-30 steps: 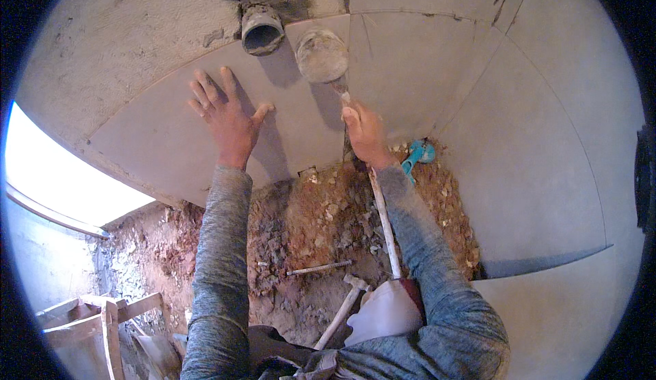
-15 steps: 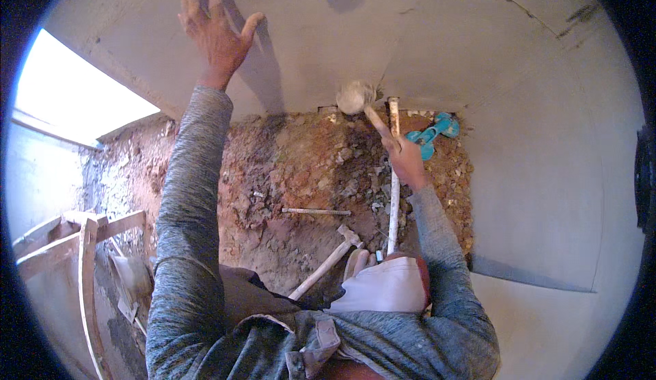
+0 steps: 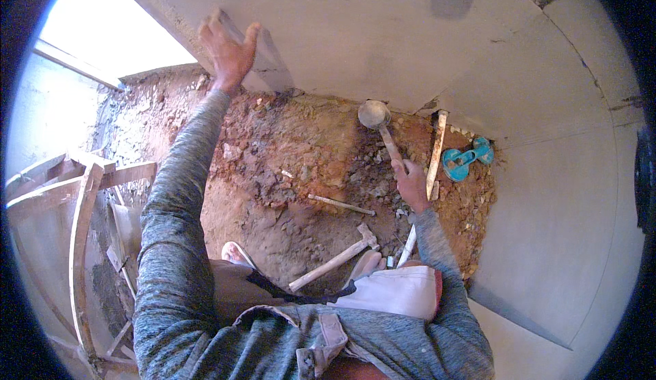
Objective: The person applies mortar to a tile using a trowel, places the tile onto a wall around a pipe, and taps it into place with a rubber mallet.
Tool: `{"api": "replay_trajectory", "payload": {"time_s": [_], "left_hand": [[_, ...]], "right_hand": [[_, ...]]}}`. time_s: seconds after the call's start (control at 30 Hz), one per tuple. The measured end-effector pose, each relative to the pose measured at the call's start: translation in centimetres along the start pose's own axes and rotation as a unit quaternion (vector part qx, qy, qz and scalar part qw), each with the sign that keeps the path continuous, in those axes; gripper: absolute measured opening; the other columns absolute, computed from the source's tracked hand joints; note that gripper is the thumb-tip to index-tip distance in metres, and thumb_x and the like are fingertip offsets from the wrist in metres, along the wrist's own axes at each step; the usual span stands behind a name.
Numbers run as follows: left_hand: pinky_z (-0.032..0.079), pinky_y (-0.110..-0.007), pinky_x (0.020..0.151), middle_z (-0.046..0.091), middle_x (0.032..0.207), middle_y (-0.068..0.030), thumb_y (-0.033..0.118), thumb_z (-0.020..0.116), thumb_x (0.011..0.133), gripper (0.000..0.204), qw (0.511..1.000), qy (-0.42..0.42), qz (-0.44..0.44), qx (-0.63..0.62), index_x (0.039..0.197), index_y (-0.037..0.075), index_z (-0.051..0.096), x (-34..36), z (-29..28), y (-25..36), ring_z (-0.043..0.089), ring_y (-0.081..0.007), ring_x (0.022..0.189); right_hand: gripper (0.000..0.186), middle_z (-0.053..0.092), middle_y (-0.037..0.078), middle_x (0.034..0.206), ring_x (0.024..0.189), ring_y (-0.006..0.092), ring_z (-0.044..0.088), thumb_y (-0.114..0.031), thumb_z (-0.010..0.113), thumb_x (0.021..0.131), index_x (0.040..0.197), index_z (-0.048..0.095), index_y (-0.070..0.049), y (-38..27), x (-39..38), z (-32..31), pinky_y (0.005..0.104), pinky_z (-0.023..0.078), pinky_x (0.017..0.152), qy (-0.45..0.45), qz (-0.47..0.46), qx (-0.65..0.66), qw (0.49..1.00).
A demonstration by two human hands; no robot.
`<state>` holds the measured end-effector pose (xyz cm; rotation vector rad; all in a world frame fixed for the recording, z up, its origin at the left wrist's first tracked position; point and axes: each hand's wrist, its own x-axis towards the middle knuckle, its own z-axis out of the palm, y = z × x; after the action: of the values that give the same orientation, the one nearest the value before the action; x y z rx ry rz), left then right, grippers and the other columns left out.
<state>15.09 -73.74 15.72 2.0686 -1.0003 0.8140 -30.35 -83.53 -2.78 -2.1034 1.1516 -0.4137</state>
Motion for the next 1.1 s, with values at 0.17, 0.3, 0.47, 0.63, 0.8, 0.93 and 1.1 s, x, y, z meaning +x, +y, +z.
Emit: {"api": "replay_trajectory", "payload": {"time_s": [0.17, 0.3, 0.47, 0.63, 0.8, 0.93, 1.1], "left_hand": [[0.033, -0.049, 0.108, 0.044, 0.133, -0.0295, 0.027, 0.071, 0.08, 0.074, 0.971, -0.221, 0.032, -0.088, 0.137, -0.006, 0.037, -7.5, 2.7, -0.9, 0.04, -0.0454, 0.126], [0.037, -0.048, 0.104, 0.046, 0.133, -0.0279, 0.026, 0.069, 0.082, 0.066, 0.932, -0.35, 0.066, -0.062, 0.135, -0.002, 0.042, -10.5, 2.7, -0.3, 0.043, -0.0449, 0.124], [0.041, -0.048, 0.1, 0.055, 0.122, -0.0272, 0.028, 0.069, 0.082, 0.057, 0.936, -0.339, 0.077, -0.047, 0.128, 0.0, 0.051, -8.6, 2.7, -3.4, 0.05, -0.0428, 0.116], [0.042, -0.046, 0.099, 0.058, 0.12, -0.0238, 0.033, 0.071, 0.082, 0.057, 0.95, -0.309, -0.021, -0.03, 0.125, 0.0, 0.054, -5.1, 0.5, -6.9, 0.052, -0.0399, 0.116], [0.043, -0.043, 0.099, 0.06, 0.121, -0.0191, 0.037, 0.071, 0.082, 0.06, 0.96, -0.277, -0.03, -0.005, 0.126, 0.001, 0.054, -3.0, -1.1, -8.4, 0.054, -0.0352, 0.116], [0.042, -0.043, 0.1, 0.059, 0.122, -0.0202, 0.038, 0.072, 0.082, 0.063, 0.963, -0.262, -0.055, -0.031, 0.127, -0.002, 0.053, -1.6, -2.6, -8.2, 0.053, -0.0347, 0.118], [0.039, -0.042, 0.105, 0.049, 0.136, -0.0265, 0.046, 0.072, 0.081, 0.079, 0.988, -0.127, -0.086, -0.017, 0.135, -0.005, 0.045, 2.0, -4.3, -11.9, 0.048, -0.0355, 0.126]], "right_hand": [[0.053, 0.063, 0.02, 0.078, 0.073, 0.0346, 0.061, -0.05, 0.053, 0.093, 0.094, 0.064, 0.002, -2.3, -2.7, 0.1, 0.0457, 0.045, 0.066, -0.09, 0.076, 0.057, 0.991], [0.05, 0.066, 0.025, 0.09, 0.085, 0.0404, 0.065, -0.047, 0.055, 0.092, 0.105, 0.064, 0.0, -1.5, -6.9, -0.1, 0.0471, 0.049, 0.075, -0.095, 0.119, -0.014, 0.988], [0.049, 0.066, 0.024, 0.106, 0.1, 0.0417, 0.062, -0.044, 0.063, 0.086, 0.111, 0.065, -0.002, -0.6, -11.4, -0.7, 0.0477, 0.049, 0.083, -0.03, 0.133, -0.166, 0.977], [0.038, 0.058, 0.014, 0.098, 0.097, 0.0344, 0.055, -0.012, 0.061, 0.081, 0.119, 0.058, -0.008, -5.9, -13.0, 0.0, 0.0456, 0.047, 0.084, -0.009, -0.026, -0.212, 0.977], [0.024, 0.057, 0.013, 0.097, 0.095, 0.0315, 0.054, -0.012, 0.061, 0.079, 0.102, 0.058, -0.006, -3.7, -11.3, 8.2, 0.0433, 0.047, 0.076, -0.121, -0.139, -0.257, 0.949], [0.023, 0.059, 0.015, 0.101, 0.101, 0.0316, 0.055, -0.019, 0.064, 0.079, 0.097, 0.057, -0.006, -0.9, -10.8, 11.0, 0.043, 0.048, 0.078, -0.151, -0.138, -0.334, 0.92], [0.027, 0.064, 0.019, 0.089, 0.086, 0.0365, 0.063, -0.026, 0.066, 0.083, 0.097, 0.06, -0.005, -5.1, -8.9, 6.0, 0.0495, 0.049, 0.073, -0.243, -0.041, -0.198, 0.949]]}}
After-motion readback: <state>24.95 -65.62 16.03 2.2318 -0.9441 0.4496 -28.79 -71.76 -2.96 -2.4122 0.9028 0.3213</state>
